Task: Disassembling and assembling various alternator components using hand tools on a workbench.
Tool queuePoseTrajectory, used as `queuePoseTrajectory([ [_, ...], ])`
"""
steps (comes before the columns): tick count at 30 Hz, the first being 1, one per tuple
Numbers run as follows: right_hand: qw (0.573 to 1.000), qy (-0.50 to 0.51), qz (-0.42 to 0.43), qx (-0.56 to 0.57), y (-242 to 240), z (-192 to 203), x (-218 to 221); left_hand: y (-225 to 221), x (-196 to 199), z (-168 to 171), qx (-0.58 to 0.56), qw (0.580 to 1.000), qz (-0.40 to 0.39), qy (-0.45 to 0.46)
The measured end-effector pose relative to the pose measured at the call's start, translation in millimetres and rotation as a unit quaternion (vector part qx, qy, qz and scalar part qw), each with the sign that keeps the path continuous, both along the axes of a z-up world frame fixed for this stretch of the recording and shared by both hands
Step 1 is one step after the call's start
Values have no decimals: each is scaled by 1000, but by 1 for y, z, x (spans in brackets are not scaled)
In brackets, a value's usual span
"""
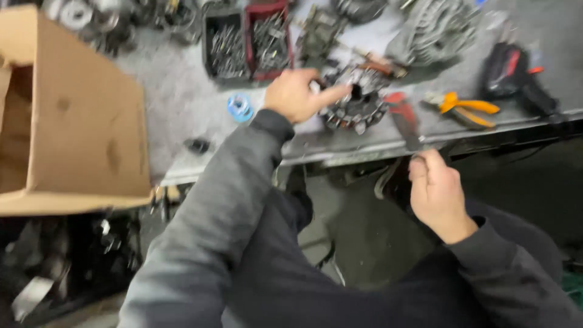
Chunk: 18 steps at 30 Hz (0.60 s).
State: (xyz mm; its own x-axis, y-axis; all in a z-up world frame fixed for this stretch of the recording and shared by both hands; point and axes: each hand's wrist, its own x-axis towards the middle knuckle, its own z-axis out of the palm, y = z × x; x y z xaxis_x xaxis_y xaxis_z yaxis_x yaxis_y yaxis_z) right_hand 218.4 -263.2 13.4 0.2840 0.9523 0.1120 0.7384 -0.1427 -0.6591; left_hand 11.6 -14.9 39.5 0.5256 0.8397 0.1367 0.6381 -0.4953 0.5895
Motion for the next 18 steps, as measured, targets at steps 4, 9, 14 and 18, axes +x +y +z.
queuePoseTrajectory([
  [4,979,-105,36,-173,-10,-42,13,2,-4,-5,-30,999,-17,-10],
  [9,999,-11,2,-50,-9,-20,3,16,-24,-44,-40,984,-122,-122],
  [14,999,-23,8,-36,-6,-3,11,23,-18,-40,-39,987,-144,-60],
  [18,995,18,-32,-93,0,-6,16,19,-15,-26,51,966,-249,39],
])
